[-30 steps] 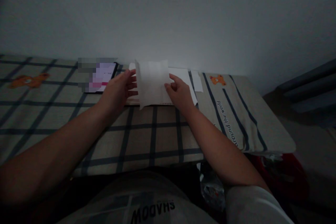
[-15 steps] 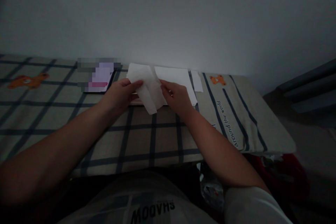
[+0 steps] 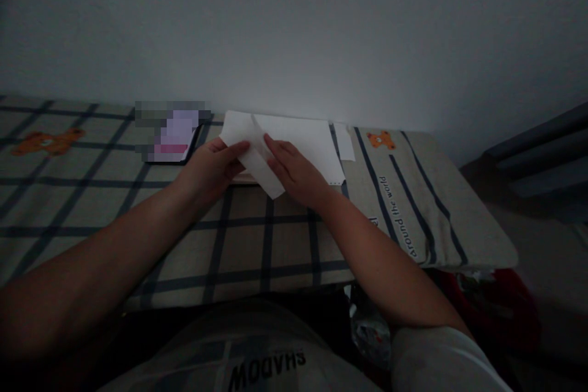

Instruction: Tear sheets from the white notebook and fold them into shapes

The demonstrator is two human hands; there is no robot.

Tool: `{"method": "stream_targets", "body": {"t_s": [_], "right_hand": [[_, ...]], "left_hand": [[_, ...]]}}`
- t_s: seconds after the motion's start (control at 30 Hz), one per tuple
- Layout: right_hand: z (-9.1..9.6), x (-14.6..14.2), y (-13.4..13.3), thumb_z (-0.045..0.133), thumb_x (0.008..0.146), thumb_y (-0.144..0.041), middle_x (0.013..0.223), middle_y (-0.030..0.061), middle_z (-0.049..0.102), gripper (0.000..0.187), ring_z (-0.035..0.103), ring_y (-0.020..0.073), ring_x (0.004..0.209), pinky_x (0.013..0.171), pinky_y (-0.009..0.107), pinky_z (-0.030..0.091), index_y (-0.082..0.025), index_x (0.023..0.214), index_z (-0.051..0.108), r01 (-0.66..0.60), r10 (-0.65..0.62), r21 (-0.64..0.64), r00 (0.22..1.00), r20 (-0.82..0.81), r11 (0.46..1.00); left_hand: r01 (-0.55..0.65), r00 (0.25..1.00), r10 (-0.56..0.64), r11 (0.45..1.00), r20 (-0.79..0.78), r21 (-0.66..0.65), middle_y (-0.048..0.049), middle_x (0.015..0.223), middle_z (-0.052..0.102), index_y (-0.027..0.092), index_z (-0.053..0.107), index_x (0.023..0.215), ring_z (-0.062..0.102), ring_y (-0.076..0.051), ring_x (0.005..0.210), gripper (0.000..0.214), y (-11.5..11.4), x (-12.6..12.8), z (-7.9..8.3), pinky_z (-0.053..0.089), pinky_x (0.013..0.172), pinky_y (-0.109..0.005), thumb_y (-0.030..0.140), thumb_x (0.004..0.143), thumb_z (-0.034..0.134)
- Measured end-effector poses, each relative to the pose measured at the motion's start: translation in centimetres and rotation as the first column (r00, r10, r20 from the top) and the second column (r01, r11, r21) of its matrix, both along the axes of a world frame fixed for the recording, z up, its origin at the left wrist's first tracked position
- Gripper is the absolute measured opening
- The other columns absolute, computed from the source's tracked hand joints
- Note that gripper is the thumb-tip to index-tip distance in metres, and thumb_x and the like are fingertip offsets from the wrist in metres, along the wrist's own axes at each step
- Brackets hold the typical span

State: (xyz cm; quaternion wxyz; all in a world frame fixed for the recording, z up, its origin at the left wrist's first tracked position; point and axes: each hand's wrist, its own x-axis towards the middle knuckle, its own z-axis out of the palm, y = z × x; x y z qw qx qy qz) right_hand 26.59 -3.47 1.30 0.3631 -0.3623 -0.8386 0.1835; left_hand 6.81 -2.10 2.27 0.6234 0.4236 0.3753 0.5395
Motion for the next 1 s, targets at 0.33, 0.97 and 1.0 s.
{"method": "stream_targets", "body": {"t_s": [0.33,0.97,1.0], "right_hand": [[0.3,0.8,0.2,0.031,0.099,-0.067,0.147,0.0078,0.055,0.064,0.047,0.0273,0.14,0.12,0.052,0.034,-0.032,0.149,0.05,-0.016,0.008,-0.119,0.997,-0.075,0.993],[0.9,-0.1,-0.8,0.06,0.094,-0.048,0.094,0.0066,0.076,0.033,0.07,0.0191,0.087,0.081,0.036,0.055,-0.018,0.099,0.073,-0.101,0.04,-0.309,0.98,-0.196,0.946],[0.9,-0.1,-0.8,0.06,0.094,-0.048,0.091,0.0061,0.076,0.033,0.071,0.0186,0.084,0.079,0.035,0.055,-0.018,0.097,0.073,-0.117,0.042,-0.348,0.976,-0.216,0.93]], "left_hand": [[0.057,0.998,-0.058,0.996,0.023,0.062,-0.0061,0.1,0.077,0.017,0.074,0.093,0.073,-0.022,0.094,0.029,-0.5,0.1,0.3,0.06,0.089,-0.038,0.026,0.067,0.085],[-0.063,0.981,0.118,0.945,-0.155,0.321,-0.0034,0.099,0.073,0.022,0.07,0.109,0.068,-0.016,0.089,0.044,0.1,-0.1,-0.7,0.055,0.082,-0.03,0.024,0.067,0.084],[-0.056,0.981,0.113,0.945,-0.161,0.321,-0.0042,0.102,0.073,0.023,0.069,0.114,0.068,-0.016,0.091,0.048,0.2,-0.1,-0.7,0.055,0.081,-0.03,0.024,0.068,0.083]]}}
